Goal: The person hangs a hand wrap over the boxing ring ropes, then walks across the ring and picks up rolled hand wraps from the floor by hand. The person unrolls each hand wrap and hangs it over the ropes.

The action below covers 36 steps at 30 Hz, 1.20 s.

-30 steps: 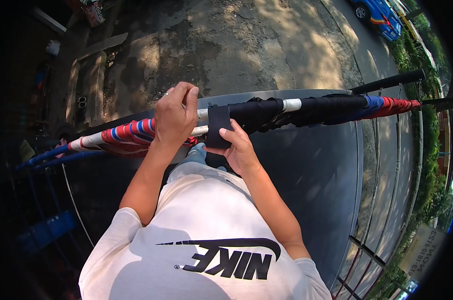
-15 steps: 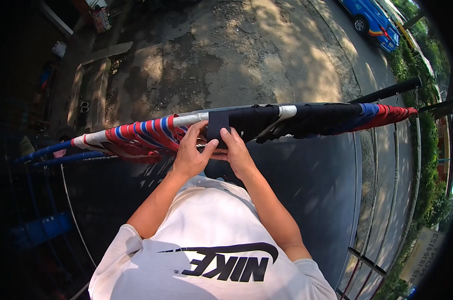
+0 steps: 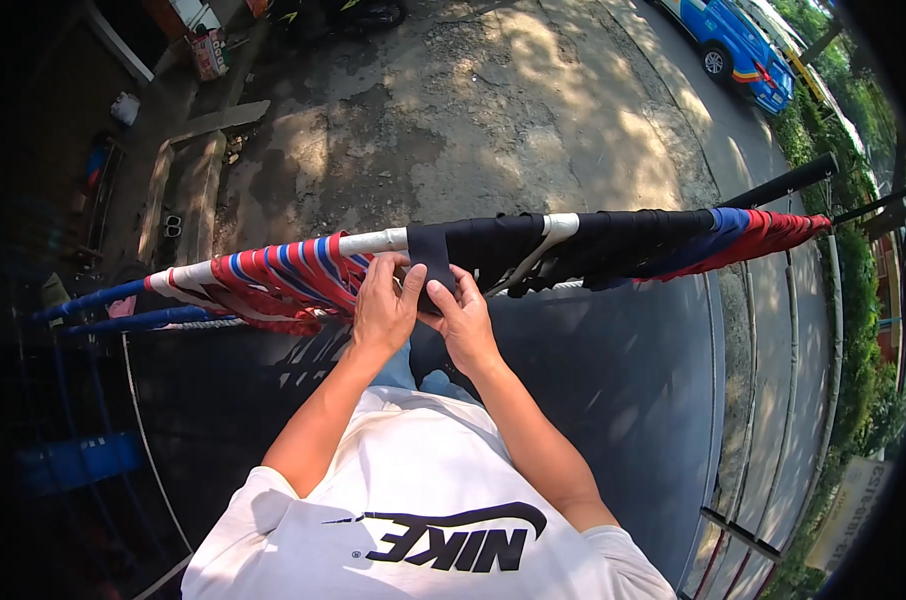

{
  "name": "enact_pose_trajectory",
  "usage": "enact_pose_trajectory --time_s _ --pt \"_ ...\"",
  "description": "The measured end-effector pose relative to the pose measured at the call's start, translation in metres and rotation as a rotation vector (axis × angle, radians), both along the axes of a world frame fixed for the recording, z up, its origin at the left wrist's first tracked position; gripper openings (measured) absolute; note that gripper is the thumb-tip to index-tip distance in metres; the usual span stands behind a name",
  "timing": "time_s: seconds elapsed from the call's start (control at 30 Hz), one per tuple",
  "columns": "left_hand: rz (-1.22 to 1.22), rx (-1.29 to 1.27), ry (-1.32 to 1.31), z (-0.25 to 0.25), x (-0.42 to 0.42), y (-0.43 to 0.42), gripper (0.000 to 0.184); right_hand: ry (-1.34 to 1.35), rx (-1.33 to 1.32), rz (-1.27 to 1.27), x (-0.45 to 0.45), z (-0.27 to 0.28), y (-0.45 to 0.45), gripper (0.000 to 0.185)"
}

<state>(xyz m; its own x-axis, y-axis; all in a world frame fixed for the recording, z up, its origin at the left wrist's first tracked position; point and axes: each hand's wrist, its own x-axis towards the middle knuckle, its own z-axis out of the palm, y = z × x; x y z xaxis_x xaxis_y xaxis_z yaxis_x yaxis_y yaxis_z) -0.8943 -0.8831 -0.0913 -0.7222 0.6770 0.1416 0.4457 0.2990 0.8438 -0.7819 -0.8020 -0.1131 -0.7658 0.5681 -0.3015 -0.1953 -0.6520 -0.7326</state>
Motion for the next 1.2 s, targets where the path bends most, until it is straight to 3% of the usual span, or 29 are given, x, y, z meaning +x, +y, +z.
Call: enact_pose_trajectory --time_s 0.03,0.17,0.3,0.43,0.57,0.7,0.83,0.93,1.07,1.2 --pt "0.015 0.100 -0.021 -0.001 0.002 0.001 0.042 -0.007 -0.011 -0.003 0.001 -0.002 -0.002 0.061" --pt "-0.050 0.044 -0.269 -0.004 0.000 -0.004 0.034 -0.073 0.060 -0.012 0.006 0.001 -0.003 0.062" --pt "-0.024 0.186 -0.224 -0.008 -0.007 0.001 0.025 -0.069 0.058 0.097 0.008 0.007 -0.002 0.063" --pt "0.003 0.222 -0.654 -0.013 -0.019 0.002 0.022 -0.080 0.136 0.132 0.004 0.004 -0.007 0.058" --pt "-0.002 0.183 -0.685 -0.008 -0.018 0.002 0.025 0.062 0.121 -0.088 -0.005 0.013 -0.026 0.049" --pt "0.011 0.198 -0.637 -0.015 -0.023 0.004 0.024 -0.066 -0.014 0.043 -0.002 0.006 -0.029 0.045" --pt "-0.045 0.329 -0.759 -0.019 -0.025 0.008 0.020 0.008 -0.207 -0.006 -0.006 0.003 -0.044 0.051" --pt "-0.081 0.344 -0.822 -0.023 -0.027 0.006 0.020 0.083 -0.112 -0.138 -0.008 0.010 -0.059 0.052" --pt "-0.053 0.345 -0.793 -0.016 -0.026 0.003 0.023 0.171 -0.060 -0.076 -0.003 0.000 -0.061 0.050" --pt "-0.006 0.277 -0.550 -0.016 -0.029 0.002 0.025 0.082 0.010 -0.085 -0.005 -0.003 -0.070 0.051"
